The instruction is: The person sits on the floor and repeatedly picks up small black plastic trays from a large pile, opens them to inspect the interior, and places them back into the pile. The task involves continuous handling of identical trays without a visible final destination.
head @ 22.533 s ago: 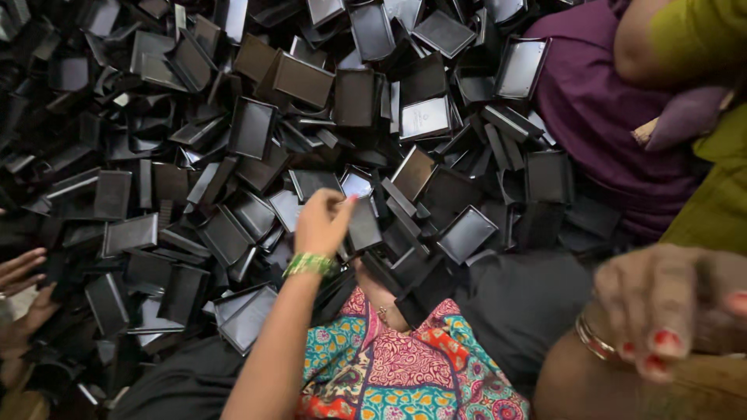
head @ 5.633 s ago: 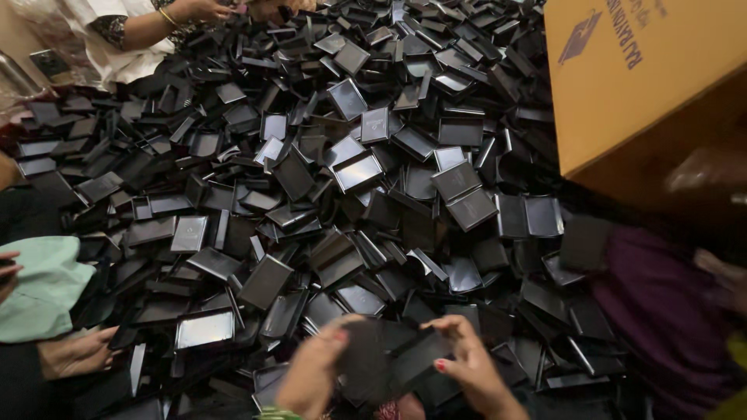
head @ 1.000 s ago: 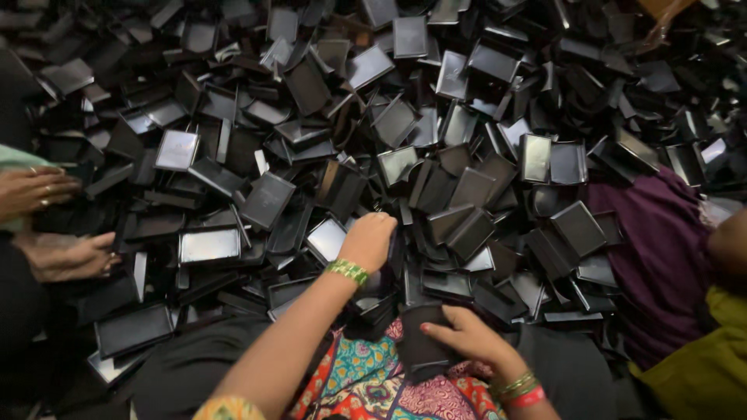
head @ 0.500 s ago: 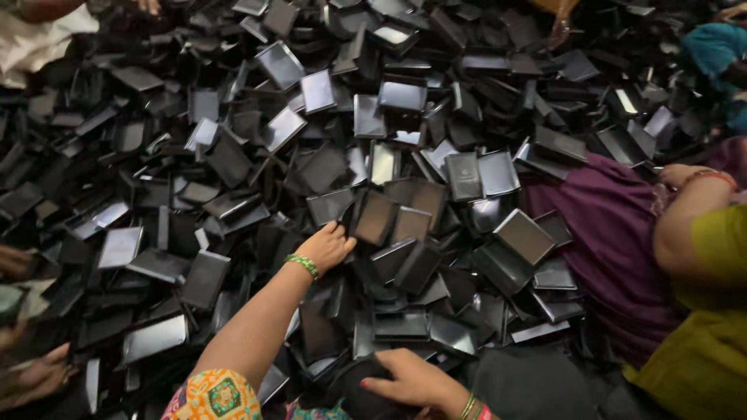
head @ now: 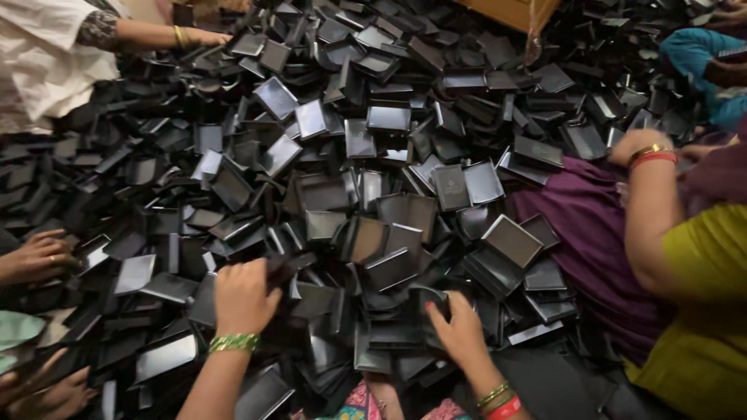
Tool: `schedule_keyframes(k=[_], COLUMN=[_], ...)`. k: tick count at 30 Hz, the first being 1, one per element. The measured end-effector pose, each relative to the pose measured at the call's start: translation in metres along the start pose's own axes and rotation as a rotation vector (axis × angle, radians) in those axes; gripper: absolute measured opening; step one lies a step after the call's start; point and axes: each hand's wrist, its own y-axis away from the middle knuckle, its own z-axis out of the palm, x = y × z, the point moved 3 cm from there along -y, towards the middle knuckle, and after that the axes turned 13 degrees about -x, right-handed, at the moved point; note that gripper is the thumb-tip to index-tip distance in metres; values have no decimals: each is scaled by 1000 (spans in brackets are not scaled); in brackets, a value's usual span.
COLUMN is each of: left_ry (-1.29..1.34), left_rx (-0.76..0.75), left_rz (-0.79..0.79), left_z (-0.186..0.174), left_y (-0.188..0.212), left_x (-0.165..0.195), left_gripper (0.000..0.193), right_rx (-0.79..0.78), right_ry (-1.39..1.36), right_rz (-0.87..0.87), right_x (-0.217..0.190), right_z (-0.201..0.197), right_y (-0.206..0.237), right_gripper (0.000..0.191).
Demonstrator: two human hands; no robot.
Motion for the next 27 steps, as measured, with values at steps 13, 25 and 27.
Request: schedule_keyframes(k=[13,25,27], left_ry=[403,1726,2217], left_rx=[100,231,98], left_rz=[-245,-330,-373], left_z=[35,52,70], left_y=[124,124,131], left_x=[1,-44,-30], left_gripper=[26,15,18], right_rx=[-464,-373,-387], right_ry=[250,-489,-919], right_rz=[-539,-49,121], right_x=[-82,-67,-69], right_z=[97,95,109], right_y=[68,37,32], right_gripper=[61,72,62])
